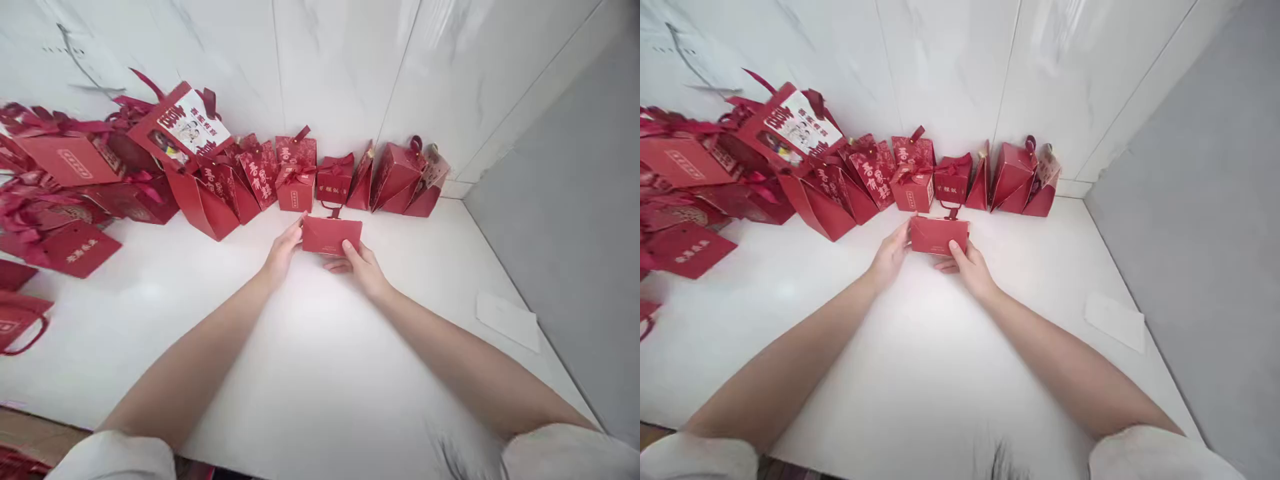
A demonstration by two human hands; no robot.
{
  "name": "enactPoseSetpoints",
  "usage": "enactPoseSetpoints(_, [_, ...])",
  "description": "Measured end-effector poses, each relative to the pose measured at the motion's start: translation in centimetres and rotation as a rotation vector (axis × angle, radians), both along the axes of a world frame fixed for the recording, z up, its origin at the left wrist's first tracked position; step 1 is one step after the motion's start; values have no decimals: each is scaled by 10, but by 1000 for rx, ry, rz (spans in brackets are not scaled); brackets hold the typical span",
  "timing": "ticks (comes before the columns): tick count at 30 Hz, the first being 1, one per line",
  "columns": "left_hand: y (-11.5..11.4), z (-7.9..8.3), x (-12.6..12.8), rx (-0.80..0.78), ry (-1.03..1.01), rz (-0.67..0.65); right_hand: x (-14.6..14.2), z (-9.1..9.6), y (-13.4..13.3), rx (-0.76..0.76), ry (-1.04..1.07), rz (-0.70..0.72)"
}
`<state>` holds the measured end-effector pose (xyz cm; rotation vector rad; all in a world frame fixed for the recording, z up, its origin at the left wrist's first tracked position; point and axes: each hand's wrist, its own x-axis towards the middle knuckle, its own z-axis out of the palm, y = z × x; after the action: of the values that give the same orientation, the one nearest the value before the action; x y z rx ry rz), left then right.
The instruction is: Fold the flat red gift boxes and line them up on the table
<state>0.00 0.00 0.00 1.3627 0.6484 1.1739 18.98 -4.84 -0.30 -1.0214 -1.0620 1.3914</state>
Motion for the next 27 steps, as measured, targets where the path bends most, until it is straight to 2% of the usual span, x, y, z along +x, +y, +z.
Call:
enactPoseSetpoints(3, [-3,1,3,92,60,33,0,-2,-4,6,-30,17])
enactPoseSetpoints(6, [-4,2,2,113,95,51,1,-3,-6,11,-48,24])
enactPoseSetpoints(16, [-5,7,0,-44,51,50,2,3,-8,5,-44,12])
enactPoseSetpoints(22, [-3,9,0,-120,-10,68,3,-4,-3,20,-9,-13])
enactPoseSetpoints(27, [-2,7,-1,-146,-63,71,6,-10,0,141,30,-58])
